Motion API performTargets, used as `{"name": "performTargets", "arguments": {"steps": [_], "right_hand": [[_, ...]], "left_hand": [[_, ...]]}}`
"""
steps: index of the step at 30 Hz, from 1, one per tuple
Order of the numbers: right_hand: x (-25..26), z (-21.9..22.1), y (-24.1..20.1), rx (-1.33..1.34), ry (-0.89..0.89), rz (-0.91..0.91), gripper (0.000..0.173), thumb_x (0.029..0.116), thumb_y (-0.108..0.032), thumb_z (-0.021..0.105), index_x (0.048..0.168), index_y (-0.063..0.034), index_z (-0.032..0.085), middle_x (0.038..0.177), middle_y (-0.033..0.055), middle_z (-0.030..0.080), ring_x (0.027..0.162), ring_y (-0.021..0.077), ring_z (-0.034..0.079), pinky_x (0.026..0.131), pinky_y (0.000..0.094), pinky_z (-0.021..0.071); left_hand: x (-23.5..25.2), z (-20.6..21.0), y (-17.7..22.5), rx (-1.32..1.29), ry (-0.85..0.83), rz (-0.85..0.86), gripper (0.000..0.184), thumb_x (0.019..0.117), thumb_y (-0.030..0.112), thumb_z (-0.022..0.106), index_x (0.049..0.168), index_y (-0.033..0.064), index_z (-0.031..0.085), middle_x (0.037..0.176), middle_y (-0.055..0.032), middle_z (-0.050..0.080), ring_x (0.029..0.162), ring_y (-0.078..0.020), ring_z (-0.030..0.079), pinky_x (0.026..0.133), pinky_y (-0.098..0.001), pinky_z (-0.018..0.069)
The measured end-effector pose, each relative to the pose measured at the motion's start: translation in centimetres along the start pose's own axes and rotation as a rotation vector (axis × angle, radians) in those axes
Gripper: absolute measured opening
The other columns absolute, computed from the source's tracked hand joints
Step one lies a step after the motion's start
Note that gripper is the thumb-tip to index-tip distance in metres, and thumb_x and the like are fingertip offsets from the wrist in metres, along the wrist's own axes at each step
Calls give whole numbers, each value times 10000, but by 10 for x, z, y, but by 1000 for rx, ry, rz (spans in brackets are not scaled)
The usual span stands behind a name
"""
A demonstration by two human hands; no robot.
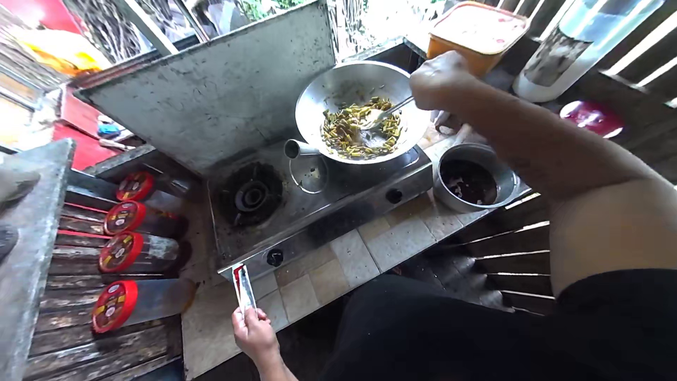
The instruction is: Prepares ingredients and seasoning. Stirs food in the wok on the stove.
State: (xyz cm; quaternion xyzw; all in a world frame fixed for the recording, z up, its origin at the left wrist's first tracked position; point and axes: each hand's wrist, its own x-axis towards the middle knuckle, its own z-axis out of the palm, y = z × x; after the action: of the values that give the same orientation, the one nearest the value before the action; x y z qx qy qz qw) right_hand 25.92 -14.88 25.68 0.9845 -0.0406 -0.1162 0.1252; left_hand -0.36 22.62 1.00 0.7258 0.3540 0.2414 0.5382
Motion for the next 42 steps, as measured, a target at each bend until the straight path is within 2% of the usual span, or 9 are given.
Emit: {"name": "performTargets", "arguments": {"steps": [4, 8, 15, 19, 27, 33, 36, 38, 42], "right_hand": [[-2, -24, 29, -108, -5, 119, 176, 946, -71, 645, 961, 104, 652, 1067, 307, 637, 1084, 485, 609, 810, 647, 453], [41, 4, 25, -72, -34, 82, 288, 989, -123, 610, 1088, 146, 635, 1182, 351, 614, 1174, 512, 586, 878, 687, 454], [57, 9, 42, 131, 157, -18, 184, 946, -52, 614, 940, 128, 654, 1084, 342, 653, 1103, 532, 619, 826, 704, 464], [94, 24, 56, 92, 222, 30, 181, 964, 5, 568, 991, 170, 639, 1118, 359, 641, 1130, 536, 610, 855, 681, 459], [122, 49, 66, 46, 448, -510, 192, 940, 24, 601, 1098, 26, 710, 1150, 312, 656, 1151, 542, 592, 885, 688, 466], [79, -8, 100, -103, 91, -80, 211, 954, -126, 670, 916, 80, 656, 1014, 340, 646, 1054, 546, 614, 794, 733, 447], [81, -1, 95, -155, -98, -219, 239, 941, -157, 713, 791, 24, 670, 867, 274, 653, 919, 480, 639, 738, 689, 457], [82, 12, 84, -122, -159, -411, 233, 990, -207, 689, 857, -20, 730, 884, 240, 685, 933, 459, 658, 781, 698, 473], [54, 52, 36, 39, -12, -462, 161, 973, -115, 637, 922, 15, 718, 984, 275, 699, 1012, 496, 668, 785, 698, 493]], "left_hand": [[-9, 0, -3, 48, 25, -29, 268, 1073, 123, 360, 1143, -59, 544, 675, 53, 466, 511, 14, 467, 488, -164, 421], [-25, 8, 4, 24, 60, -42, 238, 1081, 120, 357, 1105, -23, 546, 663, 72, 462, 502, 23, 464, 475, -150, 410], [-54, 25, 7, 61, 128, -72, 245, 1070, 121, 375, 1110, -40, 556, 686, 62, 466, 521, 20, 470, 502, -153, 422], [-70, 41, 12, 59, 166, -94, 246, 1076, 126, 372, 1108, -38, 552, 680, 61, 466, 523, 23, 474, 506, -153, 427], [-91, 64, 15, 55, 190, -125, 231, 1076, 105, 370, 1070, -33, 554, 658, 56, 459, 504, 19, 467, 485, -148, 418], [-92, 74, 19, 56, 189, -114, 249, 1071, 98, 360, 1122, -52, 552, 682, 49, 461, 528, 14, 469, 508, -156, 418], [-91, 78, 22, 35, 204, -109, 235, 1071, 97, 366, 1105, -41, 553, 666, 58, 461, 520, 20, 472, 499, -149, 419], [-91, 81, 23, 21, 212, -114, 230, 1078, 103, 368, 1103, -34, 551, 664, 60, 460, 518, 21, 473, 494, -147, 416], [-93, 81, 23, 22, 209, -98, 222, 1076, 109, 373, 1071, -20, 554, 656, 69, 457, 511, 26, 466, 487, -141, 409]]}}
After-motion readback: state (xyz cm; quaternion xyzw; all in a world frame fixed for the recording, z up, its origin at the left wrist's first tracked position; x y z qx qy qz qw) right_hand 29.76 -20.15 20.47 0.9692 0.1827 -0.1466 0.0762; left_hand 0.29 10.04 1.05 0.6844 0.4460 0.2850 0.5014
